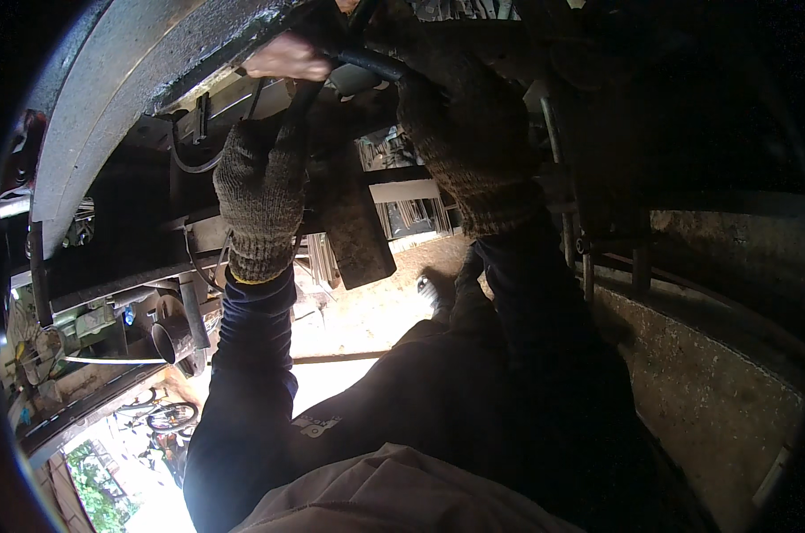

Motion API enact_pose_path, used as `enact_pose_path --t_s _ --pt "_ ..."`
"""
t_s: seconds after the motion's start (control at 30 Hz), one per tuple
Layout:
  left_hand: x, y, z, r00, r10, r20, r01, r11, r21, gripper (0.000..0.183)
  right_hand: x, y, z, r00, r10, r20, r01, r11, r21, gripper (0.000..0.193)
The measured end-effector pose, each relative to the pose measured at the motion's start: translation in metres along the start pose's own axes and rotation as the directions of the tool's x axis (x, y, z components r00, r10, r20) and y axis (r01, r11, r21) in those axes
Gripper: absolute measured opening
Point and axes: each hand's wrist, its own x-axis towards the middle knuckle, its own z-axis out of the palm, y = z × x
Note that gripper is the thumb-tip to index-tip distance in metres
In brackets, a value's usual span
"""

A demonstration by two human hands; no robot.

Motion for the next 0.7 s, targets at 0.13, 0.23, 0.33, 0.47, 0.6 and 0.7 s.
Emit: enact_pose_path --t_s 0.13,0.23,0.33,0.47,0.6,0.7 --pt "0.001 0.002 -0.001 1.0 0.019 0.009 -0.02 0.999 0.041 0.022 0.0 0.002 0.0 1.0 -0.017 0.011 0.017 1.0 -0.005 0.029" --pt "0.001 0.004 -0.001 1.0 -0.016 0.01 0.016 1.0 -0.009 0.023 0.0 0.002 -0.001 0.999 -0.027 0.017 0.028 0.998 -0.051 0.03" --pt "0.001 0.004 0.0 1.0 -0.031 -0.004 0.031 0.997 -0.068 0.023 0.001 0.006 0.001 0.999 -0.053 0.004 0.053 0.998 -0.041 0.031" --pt "0.001 0.005 0.0 0.999 -0.048 0.004 0.048 0.998 -0.039 0.024 0.001 0.009 0.001 0.999 -0.045 0.001 0.045 0.999 -0.011 0.028" --pt "0.001 0.003 0.0 1.0 -0.027 0.001 0.027 0.999 -0.039 0.024 -0.001 0.012 0.003 0.999 0.033 0.011 -0.033 0.999 0.005 0.026" --pt "0.001 0.003 0.0 1.0 -0.029 0.009 0.03 0.999 -0.02 0.024 0.001 0.012 0.003 1.0 -0.02 -0.013 0.02 1.0 -0.025 0.026"
